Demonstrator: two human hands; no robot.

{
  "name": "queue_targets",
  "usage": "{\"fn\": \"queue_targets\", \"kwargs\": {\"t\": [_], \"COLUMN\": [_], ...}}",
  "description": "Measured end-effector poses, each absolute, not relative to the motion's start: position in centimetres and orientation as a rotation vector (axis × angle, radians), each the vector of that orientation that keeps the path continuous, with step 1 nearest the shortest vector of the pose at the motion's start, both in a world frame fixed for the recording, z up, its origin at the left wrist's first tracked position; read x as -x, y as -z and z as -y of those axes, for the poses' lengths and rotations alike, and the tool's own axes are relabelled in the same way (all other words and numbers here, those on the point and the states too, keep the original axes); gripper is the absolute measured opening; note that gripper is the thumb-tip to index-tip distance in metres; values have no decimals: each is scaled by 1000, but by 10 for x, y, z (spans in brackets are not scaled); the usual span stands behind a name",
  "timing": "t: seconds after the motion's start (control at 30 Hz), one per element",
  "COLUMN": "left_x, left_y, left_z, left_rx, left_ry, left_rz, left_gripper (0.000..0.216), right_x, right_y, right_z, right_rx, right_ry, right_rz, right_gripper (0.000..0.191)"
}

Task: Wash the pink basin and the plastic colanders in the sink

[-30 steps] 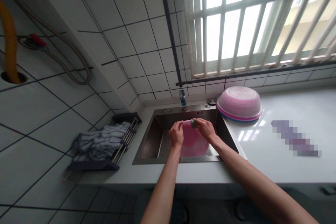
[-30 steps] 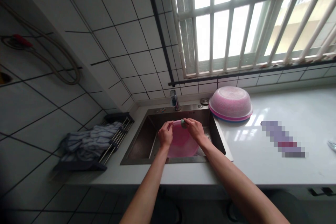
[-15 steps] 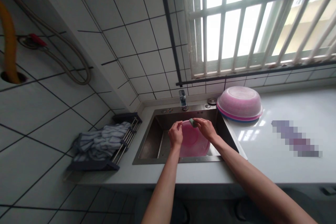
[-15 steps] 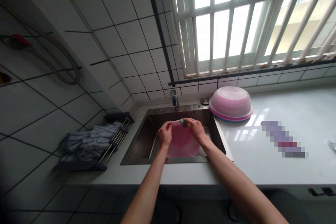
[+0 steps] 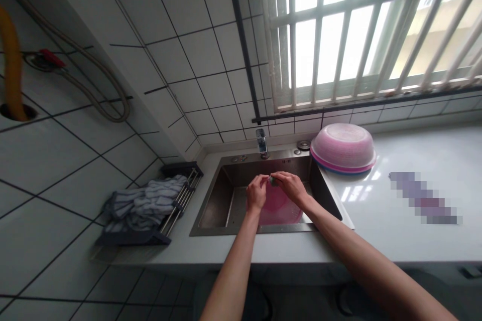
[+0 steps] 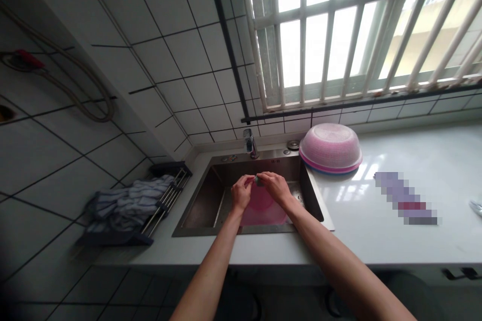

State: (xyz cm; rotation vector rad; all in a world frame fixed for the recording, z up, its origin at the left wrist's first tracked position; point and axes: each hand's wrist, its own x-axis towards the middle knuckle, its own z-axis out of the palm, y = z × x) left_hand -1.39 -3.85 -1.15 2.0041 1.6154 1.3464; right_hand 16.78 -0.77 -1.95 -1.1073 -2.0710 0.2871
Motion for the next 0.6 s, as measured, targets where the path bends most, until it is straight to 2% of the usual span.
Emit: {"fn": "queue_targets", "kwargs": {"t": [0.3,0.6], "left_x": [26,29], "left_y": [9,15], "left_z": [36,33], "left_rx": [-1815,-1803], "left_ry": [-1563,-1494], "left_rz": [-1783,-1795], "left_gripper": [21,19], "right_x": [-186,-188], "right_y": [20,18], "right_z": [-1,4], "right_rx": [1274,1294], "right_ry": [-334,-366], "right_rz": [1882,1876], "right_gripper": [24,19]}}
